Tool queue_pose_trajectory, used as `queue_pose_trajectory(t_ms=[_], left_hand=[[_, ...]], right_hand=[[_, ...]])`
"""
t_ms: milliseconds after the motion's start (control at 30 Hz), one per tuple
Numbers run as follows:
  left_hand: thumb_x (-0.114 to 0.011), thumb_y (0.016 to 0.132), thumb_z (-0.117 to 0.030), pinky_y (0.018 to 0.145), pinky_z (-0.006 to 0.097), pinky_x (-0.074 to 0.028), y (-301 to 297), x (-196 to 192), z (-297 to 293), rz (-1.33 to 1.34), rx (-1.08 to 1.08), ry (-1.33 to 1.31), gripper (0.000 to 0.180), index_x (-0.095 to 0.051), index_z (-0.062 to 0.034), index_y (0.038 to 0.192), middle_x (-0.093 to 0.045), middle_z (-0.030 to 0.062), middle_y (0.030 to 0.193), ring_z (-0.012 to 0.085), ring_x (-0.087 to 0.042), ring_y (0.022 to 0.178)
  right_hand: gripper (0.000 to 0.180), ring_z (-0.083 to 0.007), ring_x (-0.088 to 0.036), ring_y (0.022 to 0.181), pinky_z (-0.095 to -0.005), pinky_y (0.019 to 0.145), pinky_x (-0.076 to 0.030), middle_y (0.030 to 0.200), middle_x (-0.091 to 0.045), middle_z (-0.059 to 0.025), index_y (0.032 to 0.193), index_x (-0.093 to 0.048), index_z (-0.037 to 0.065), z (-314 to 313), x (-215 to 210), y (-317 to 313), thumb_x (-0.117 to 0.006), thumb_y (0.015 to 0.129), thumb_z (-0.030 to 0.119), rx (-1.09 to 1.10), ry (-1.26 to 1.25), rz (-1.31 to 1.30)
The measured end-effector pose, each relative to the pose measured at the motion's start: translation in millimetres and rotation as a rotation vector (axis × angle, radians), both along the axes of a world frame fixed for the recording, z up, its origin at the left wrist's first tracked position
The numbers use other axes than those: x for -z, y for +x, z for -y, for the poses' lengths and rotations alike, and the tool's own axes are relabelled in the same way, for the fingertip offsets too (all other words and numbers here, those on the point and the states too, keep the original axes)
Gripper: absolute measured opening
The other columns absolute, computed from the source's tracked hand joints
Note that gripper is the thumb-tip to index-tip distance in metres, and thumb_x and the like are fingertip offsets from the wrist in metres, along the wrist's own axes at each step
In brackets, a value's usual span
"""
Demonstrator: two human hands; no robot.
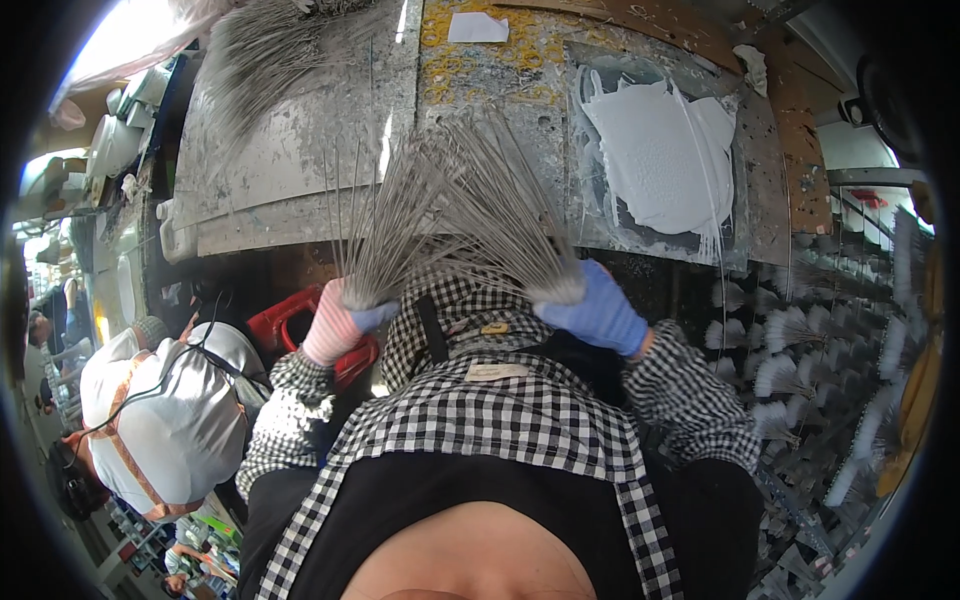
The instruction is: Assembling bundles of synthetic bristles into brush heads by dipping and aligning them.
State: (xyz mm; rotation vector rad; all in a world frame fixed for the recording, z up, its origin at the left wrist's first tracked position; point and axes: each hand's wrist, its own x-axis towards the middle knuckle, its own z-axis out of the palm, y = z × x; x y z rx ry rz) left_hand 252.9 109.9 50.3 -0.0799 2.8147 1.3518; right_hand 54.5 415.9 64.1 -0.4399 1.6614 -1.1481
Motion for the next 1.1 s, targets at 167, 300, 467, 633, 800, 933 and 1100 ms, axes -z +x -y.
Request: queue_pose_trajectory(t_ms=[167, 300, 467, 633, 800, 933, 1100], left_hand=[[-0.071, 0.088, -0.015, 0.054, 0.025, -0.048, -13, -22, -17, 0.333, -0.42, 0.612, 0.023, -0.07, 0.0008, 0.104, -0.067, 0.0053, 0.073, 0.0079, -0.061, 0.057], [-0.071, 0.09, -0.015, 0.05, 0.025, -0.041, -41, -7, -85, 0.241, -0.641, 0.877, 0.014, -0.069, -0.0006, 0.092, -0.064, 0.0019, 0.07, 0.0067, -0.054, 0.054], [-0.077, 0.087, -0.017, 0.065, 0.03, -0.048, -28, 20, -68, 0.013, -0.764, 0.661, 0.018, -0.07, -0.0015, 0.093, -0.07, 0.0027, 0.079, 0.0128, -0.06, 0.067], [-0.077, 0.087, -0.018, 0.071, 0.03, -0.052, 1, 8, -23, -0.023, -0.434, 0.225, 0.021, -0.071, -0.0022, 0.099, -0.072, 0.0062, 0.088, 0.0157, -0.066, 0.076], [-0.075, 0.089, -0.019, 0.071, 0.029, -0.051, -22, 14, -80, 0.068, -0.631, 0.646, 0.022, -0.07, -0.002, 0.101, -0.07, 0.0041, 0.086, 0.0135, -0.063, 0.076], [-0.075, 0.089, -0.018, 0.067, 0.027, -0.048, -21, 34, -115, 0.007, -0.741, 0.896, 0.019, -0.069, -0.002, 0.098, -0.067, 0.0014, 0.079, 0.0094, -0.058, 0.07], [-0.072, 0.088, -0.019, 0.072, 0.033, -0.054, 27, 1, -54, 0.05, -0.495, 0.12, 0.022, -0.071, -0.0072, 0.107, -0.073, 0.0114, 0.093, 0.0278, -0.071, 0.081]], right_hand=[[0.021, -0.0139, -0.069, 0.082, -0.031, 0.075, -0.057, 0.09, -0.072, -0.006, 0.1, -0.07, 0.002, 16, 1, -3, -0.071, 0.086, 0.018, 0.172, -0.249, -0.434], [0.017, -0.016, -0.068, 0.08, -0.0316, 0.071, -0.056, 0.084, -0.069, -0.0055, 0.096, -0.067, 0.003, 63, 36, 40, -0.071, 0.086, 0.016, 0.211, -0.314, -0.376], [0.02, -0.0147, -0.069, 0.08, -0.0299, 0.071, -0.056, 0.089, -0.072, -0.0052, 0.102, -0.069, 0.003, 40, 57, 32, -0.071, 0.086, 0.015, 0.158, -0.329, -0.598], [0.022, -0.0151, -0.071, 0.085, -0.0314, 0.077, -0.059, 0.096, -0.075, -0.0083, 0.105, -0.071, 0.003, 3, 4, 2, -0.071, 0.087, 0.017, 0.081, -0.194, -0.464], [0.022, -0.0168, -0.071, 0.085, -0.0307, 0.078, -0.057, 0.096, -0.075, -0.0079, 0.105, -0.072, 0.003, 48, 28, 40, -0.072, 0.087, 0.016, 0.253, -0.299, -0.474], [0.016, -0.0158, -0.068, 0.086, -0.0263, 0.077, -0.055, 0.09, -0.073, -0.0068, 0.101, -0.072, 0.002, 72, 32, 61, -0.072, 0.088, 0.011, 0.508, -0.318, 0.059], [0.024, -0.0211, -0.072, 0.09, -0.0333, 0.078, -0.06, 0.098, -0.075, -0.0096, 0.103, -0.069, 0.005, 43, 19, 9, -0.077, 0.085, 0.02, 0.411, -0.441, -0.247]])
